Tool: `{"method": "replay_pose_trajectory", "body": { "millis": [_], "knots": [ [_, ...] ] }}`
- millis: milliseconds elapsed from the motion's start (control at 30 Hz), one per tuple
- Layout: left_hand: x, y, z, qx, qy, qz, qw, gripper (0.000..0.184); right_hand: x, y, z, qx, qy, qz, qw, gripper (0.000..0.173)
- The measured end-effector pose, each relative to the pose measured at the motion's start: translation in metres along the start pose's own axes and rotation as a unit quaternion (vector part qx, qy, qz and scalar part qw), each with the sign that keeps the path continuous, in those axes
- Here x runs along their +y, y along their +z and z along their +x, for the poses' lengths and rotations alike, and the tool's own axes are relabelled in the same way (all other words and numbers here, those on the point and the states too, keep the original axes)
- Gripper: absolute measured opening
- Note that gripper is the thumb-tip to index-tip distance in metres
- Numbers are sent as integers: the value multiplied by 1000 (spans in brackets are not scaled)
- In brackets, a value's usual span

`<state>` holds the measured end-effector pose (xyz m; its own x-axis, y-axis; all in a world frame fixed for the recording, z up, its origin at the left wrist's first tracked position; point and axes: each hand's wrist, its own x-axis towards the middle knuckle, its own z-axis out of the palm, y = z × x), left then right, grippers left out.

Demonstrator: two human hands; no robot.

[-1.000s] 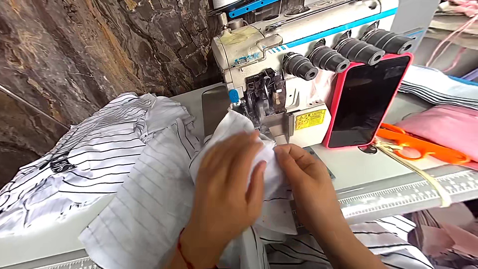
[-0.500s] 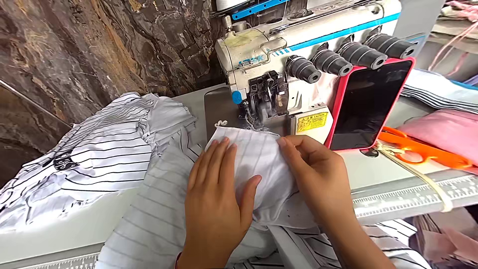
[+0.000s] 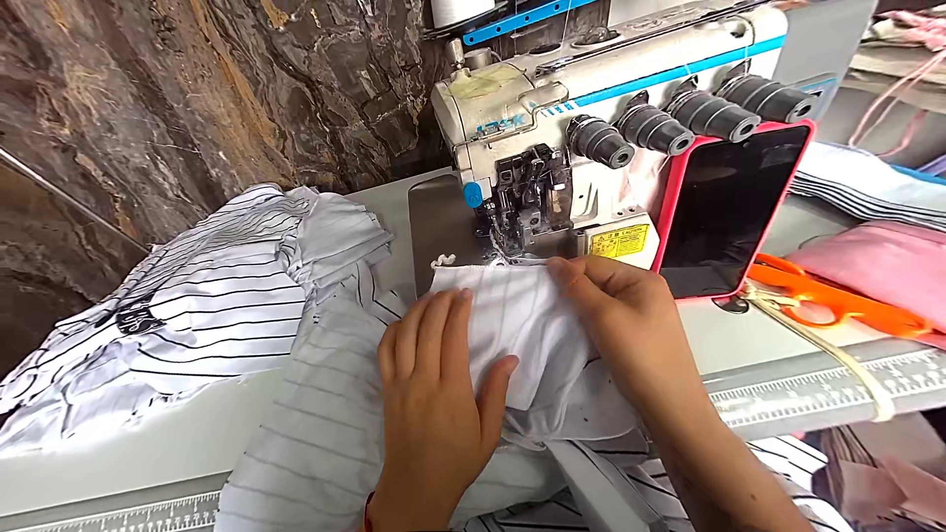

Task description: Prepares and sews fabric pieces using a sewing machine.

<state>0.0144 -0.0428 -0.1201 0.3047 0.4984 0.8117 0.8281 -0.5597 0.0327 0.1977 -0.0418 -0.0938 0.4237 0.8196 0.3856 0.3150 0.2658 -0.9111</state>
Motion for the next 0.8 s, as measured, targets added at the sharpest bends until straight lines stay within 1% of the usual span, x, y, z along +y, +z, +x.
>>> {"method": "replay_pose_trajectory", "body": {
  "millis": [100,200,333,533,600,667,800],
  "knots": [
    [3,2,1,-10,5,-1,1000,57,1,5,2,41,1,-14,999,34],
    [4,3,3,-7,7,-6,1000,56,-2,9,4,61,1,-33,998,31],
    [4,5,3,0,5,-11,1000,54,-5,10,3,63,6,-37,997,24],
    [2,3,3,0,2,-16,1000,55,-1,7,-1,58,-6,2,998,23],
    [-2,0,7,-12,-4,-22,1000,56,2,3,-7,30,-3,23,999,21],
    [-10,-4,15,-34,-12,-26,999,58,8,-3,-16,-16,-2,27,1000,17],
    [-22,-20,40,-88,-27,3,996,56,19,-17,-46,-118,-3,18,993,25]
  ]
}}
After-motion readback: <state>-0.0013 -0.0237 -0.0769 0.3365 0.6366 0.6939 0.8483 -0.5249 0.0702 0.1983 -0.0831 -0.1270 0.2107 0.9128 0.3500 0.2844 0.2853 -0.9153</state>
